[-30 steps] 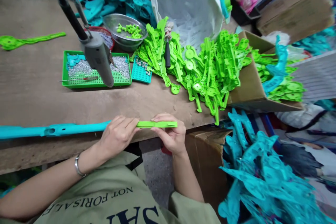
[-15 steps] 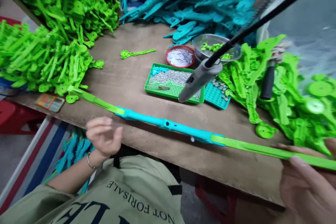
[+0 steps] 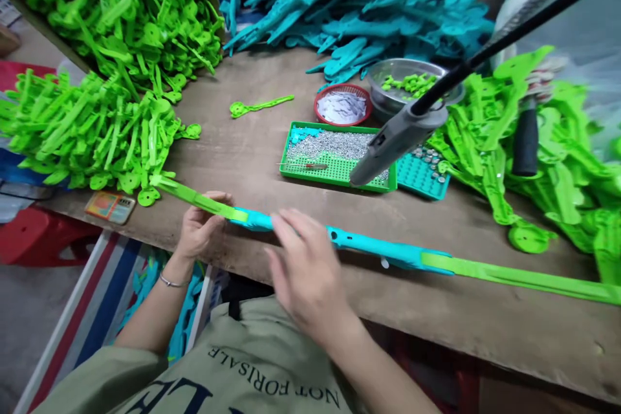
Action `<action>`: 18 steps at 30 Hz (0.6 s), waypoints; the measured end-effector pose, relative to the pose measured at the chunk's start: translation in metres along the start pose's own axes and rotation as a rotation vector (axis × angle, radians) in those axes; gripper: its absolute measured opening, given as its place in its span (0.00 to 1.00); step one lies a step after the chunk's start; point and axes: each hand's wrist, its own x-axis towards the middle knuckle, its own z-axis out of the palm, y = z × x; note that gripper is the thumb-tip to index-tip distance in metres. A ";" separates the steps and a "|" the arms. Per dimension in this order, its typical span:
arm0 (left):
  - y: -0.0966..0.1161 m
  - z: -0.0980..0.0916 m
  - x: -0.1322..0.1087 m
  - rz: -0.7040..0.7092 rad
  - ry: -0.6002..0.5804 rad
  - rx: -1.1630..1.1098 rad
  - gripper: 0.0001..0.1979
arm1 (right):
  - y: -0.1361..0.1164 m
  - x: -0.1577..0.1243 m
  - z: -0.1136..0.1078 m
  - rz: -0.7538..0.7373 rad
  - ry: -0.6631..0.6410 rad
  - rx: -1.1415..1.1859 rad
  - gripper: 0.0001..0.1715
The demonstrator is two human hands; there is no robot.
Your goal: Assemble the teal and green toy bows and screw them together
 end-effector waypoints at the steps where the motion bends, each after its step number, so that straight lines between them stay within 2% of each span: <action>1: 0.001 -0.001 0.000 0.016 0.003 0.012 0.17 | -0.005 0.010 0.015 -0.016 -0.045 -0.028 0.29; 4: 0.003 -0.003 0.003 0.058 0.003 0.029 0.14 | -0.014 0.040 0.055 0.002 -0.269 -0.153 0.25; 7: 0.002 -0.002 0.007 0.074 -0.003 0.022 0.13 | -0.018 0.058 0.075 0.037 -0.439 -0.242 0.14; 14: 0.002 0.002 0.008 0.084 0.001 0.015 0.12 | -0.019 0.060 0.072 0.063 -0.450 -0.211 0.09; 18: 0.013 0.000 0.010 0.100 -0.018 -0.042 0.19 | -0.019 0.063 0.072 0.074 -0.389 -0.081 0.14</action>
